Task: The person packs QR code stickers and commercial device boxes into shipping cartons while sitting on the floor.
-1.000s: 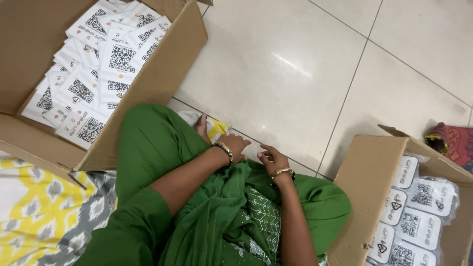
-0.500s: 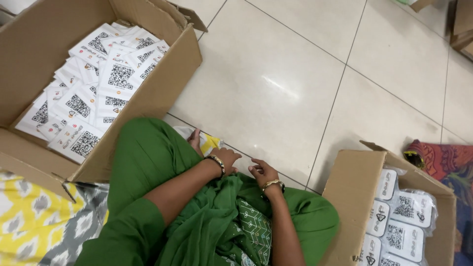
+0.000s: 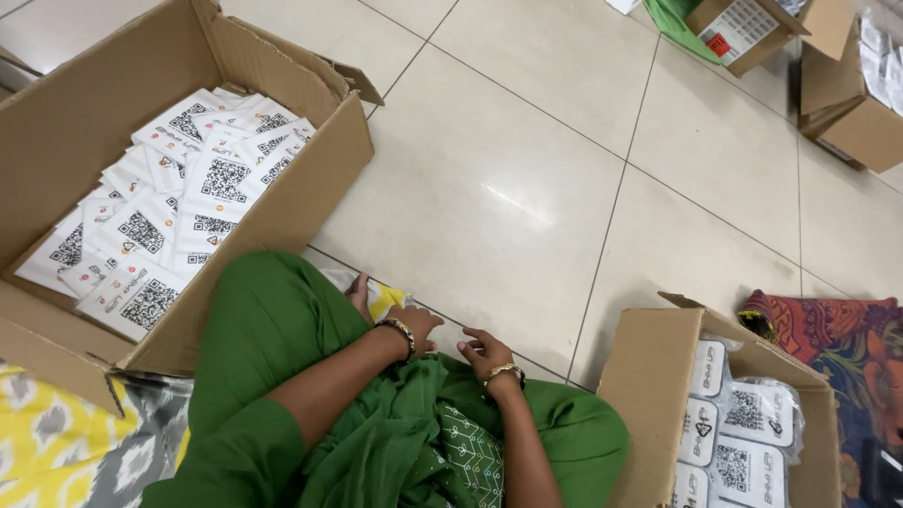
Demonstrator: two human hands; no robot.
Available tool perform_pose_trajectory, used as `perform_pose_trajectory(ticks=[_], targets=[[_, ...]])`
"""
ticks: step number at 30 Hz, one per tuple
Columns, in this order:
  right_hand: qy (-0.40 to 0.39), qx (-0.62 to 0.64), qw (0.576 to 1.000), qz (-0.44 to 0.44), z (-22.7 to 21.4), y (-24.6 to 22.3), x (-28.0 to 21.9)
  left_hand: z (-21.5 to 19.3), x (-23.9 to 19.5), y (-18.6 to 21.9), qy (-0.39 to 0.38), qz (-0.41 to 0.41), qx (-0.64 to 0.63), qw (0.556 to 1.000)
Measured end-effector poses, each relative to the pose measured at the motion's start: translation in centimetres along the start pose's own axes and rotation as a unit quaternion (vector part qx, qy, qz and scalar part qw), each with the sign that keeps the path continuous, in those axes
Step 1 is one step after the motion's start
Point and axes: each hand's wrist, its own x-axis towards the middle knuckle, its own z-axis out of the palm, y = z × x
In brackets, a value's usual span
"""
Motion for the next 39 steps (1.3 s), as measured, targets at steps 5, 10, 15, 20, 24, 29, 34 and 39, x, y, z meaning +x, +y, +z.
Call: perform_pose_trajectory(ticks=[5, 10, 15, 20, 24, 29, 34, 39], targets=[[0.001, 0.002, 1.000, -0.001, -0.1, -0.4, -0.3, 0.1, 0.0, -0.1, -0.003, -0.002, -0.005, 1.000], [0.007, -0.002, 1.000, 0.000, 0.0, -0.2, -0.3, -0.1, -0.4, 0.1, -0.010, 0.002, -0.003, 1.000], [0.004, -0.004, 1.000, -0.012, -0.3, -0.2, -0.8, -0.3, -0.4, 0.2, -0.015, 0.001, -0.010, 1.000], [0.245, -0.221, 0.944, -0.006, -11.6, 0.6, -8.7, 0.2, 0.2, -0.1, -0.027, 0.011, 0.005, 1.000], [0.370, -0.260, 0.851, 0.268, -20.3, 8.4, -17.9, 1.3, 1.3, -0.2, -0.002, 0.039, 0.005, 0.999], [0.360, -0.163, 0.899, 0.190, -19.7, 19.2, -24.6, 2.8, 3.4, -1.1, 0.031, 0.138, -0.047, 0.989], [0.401, -0.132, 0.876, 0.231, -18.9, 16.2, -25.8, -0.9, 2.0, 5.5, 0.053, 0.190, -0.049, 0.979], [0.378, -0.216, 0.854, 0.283, -19.9, 15.4, -25.1, -3.4, 0.0, 15.4, 0.089, 0.319, -0.043, 0.942]])
